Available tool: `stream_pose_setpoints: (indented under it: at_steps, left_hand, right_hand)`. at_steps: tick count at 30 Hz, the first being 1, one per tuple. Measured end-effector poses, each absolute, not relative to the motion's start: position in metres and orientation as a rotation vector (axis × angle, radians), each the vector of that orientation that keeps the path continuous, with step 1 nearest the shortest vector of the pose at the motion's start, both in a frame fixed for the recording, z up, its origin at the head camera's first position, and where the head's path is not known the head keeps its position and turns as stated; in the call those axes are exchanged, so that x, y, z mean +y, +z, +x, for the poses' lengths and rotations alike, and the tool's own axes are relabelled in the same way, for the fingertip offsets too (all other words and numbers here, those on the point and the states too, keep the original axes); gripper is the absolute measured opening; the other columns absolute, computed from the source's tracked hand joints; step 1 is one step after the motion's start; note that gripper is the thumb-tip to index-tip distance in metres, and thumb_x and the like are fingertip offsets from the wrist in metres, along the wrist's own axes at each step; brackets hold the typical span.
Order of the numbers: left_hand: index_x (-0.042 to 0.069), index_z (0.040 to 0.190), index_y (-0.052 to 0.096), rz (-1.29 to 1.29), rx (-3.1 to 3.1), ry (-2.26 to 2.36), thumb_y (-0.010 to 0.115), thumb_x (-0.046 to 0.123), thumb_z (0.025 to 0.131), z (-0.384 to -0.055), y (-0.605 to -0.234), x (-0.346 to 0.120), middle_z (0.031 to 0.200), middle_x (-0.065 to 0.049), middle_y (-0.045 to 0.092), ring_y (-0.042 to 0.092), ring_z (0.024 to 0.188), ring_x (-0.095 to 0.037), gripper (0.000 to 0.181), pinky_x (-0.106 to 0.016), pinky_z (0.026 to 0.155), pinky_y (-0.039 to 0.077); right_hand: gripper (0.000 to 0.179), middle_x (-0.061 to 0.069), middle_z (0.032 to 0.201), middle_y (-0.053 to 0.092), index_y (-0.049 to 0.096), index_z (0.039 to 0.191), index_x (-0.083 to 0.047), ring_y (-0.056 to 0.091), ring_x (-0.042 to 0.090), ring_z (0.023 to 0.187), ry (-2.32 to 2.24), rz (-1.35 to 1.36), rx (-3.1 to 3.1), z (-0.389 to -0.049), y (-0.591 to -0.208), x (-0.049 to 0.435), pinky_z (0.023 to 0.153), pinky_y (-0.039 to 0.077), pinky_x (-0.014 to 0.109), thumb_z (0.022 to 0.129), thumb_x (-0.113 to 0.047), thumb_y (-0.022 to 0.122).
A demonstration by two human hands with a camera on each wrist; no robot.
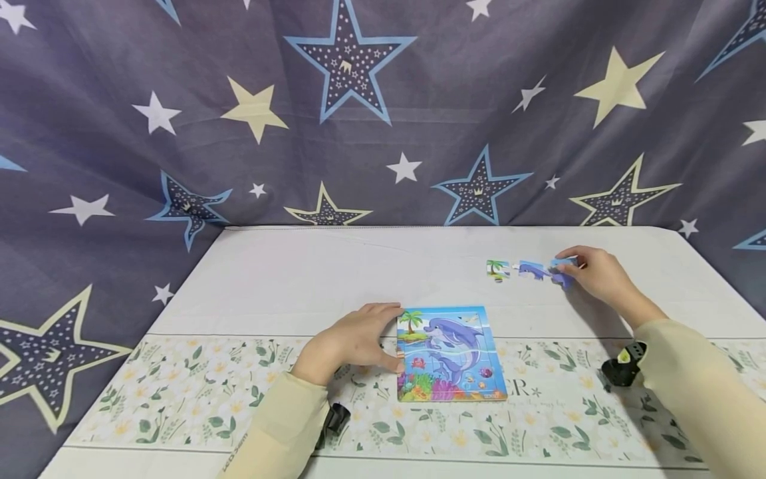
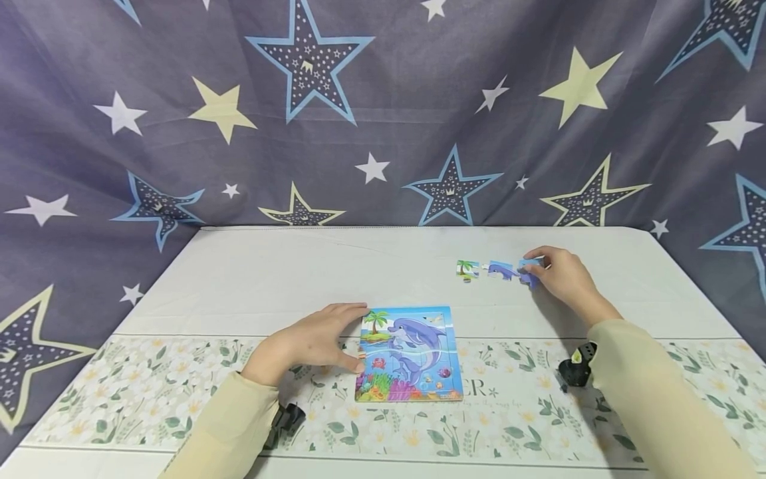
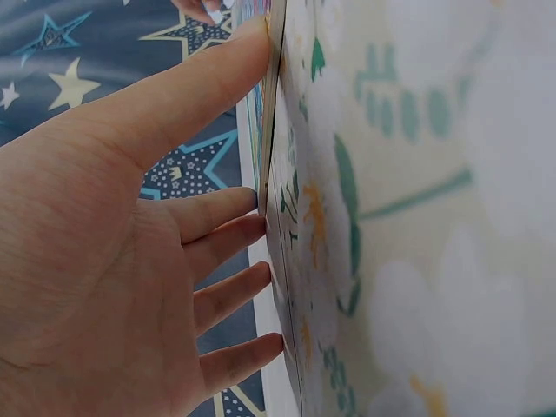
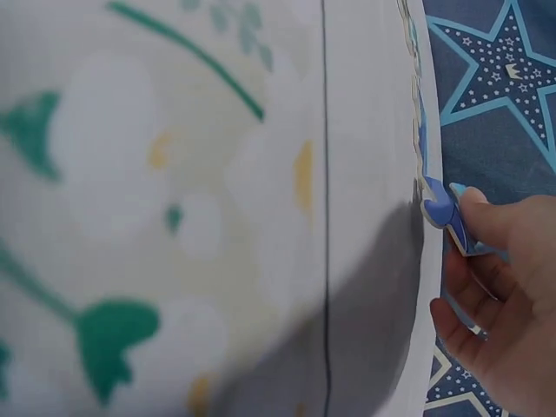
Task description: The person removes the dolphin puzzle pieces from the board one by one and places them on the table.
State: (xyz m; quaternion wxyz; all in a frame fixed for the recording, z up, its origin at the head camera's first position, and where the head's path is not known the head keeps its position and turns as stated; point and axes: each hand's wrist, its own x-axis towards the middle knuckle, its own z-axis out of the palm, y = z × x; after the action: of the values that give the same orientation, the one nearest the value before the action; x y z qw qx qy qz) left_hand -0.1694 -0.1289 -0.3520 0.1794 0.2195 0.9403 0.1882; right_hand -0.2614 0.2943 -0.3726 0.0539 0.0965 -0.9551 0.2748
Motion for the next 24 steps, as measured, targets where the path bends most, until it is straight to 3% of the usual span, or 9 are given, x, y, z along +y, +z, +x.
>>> stream_pose_setpoints:
  at_steps: [9,24]
  left_hand:
    - [0.012,0.154,0.036,0.619,2.658,0.534,0.084,0.043,0.077,-0.1692,-0.3513,-0.1285,0.16,-0.004,0.03,0.024,0.147,-0.026,0.095,-0.05,0.118,0.024]
    - [0.012,0.154,0.036,0.611,2.656,0.533,0.084,0.042,0.077,-0.1695,-0.3505,-0.1273,0.16,-0.003,0.03,0.024,0.147,-0.026,0.096,-0.049,0.118,0.023]
  right_hand:
    - [0.037,0.024,0.094,0.063,0.06,0.12,0.009,0.052,0.024,0.065,0.785,0.135,-2.997,-0.2667,-0.3712,0.2943,0.056,0.04,0.035,0.1,-0.023,0.061]
    - [0.038,0.032,0.11,0.059,0.058,0.121,0.009,0.059,0.042,0.091,0.735,0.044,-3.063,-0.2678,-0.374,0.2943,0.075,0.047,0.056,0.101,-0.023,0.059]
